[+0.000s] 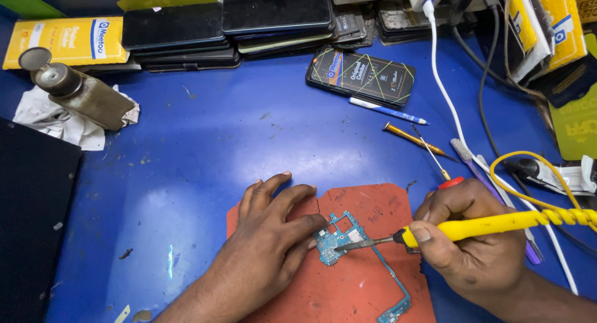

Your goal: The person holds a phone motherboard steady on a red mat with one hand while using a yellow-handled soldering iron to work on the board's components. They continue soldering different points on the board throughout the episode.

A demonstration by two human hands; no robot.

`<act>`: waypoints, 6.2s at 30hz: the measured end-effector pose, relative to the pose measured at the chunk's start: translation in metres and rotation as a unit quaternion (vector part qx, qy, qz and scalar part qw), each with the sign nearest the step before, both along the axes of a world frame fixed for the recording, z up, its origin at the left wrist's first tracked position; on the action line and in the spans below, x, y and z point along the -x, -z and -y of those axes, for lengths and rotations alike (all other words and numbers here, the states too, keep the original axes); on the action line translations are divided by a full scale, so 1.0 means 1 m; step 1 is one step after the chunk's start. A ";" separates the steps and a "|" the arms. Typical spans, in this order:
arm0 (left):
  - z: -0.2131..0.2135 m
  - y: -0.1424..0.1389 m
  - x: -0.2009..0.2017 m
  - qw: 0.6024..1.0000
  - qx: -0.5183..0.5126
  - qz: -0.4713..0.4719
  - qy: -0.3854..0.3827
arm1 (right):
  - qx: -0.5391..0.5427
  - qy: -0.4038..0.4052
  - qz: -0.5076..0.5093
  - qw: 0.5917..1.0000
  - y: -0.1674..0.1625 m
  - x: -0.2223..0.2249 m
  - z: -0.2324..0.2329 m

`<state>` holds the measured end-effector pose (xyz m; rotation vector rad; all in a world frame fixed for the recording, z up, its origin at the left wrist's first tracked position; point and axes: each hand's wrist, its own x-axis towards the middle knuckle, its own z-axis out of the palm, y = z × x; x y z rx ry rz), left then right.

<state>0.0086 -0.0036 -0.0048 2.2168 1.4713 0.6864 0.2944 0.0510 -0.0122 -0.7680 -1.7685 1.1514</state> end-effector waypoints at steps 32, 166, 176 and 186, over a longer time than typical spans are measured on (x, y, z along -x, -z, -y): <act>-0.001 -0.004 0.000 1.000 0.021 -0.001 -0.002 | -0.011 0.020 0.015 1.000 0.001 0.001 -0.001; -0.002 -0.005 -0.001 0.999 0.037 -0.004 -0.003 | -0.014 0.005 -0.004 1.000 0.002 0.001 0.001; -0.002 -0.006 -0.002 0.999 0.037 -0.002 -0.005 | -0.019 0.016 0.008 1.000 0.000 0.001 0.000; -0.002 -0.005 -0.001 1.000 0.031 0.000 -0.002 | -0.001 -0.009 -0.005 1.000 0.001 0.001 0.000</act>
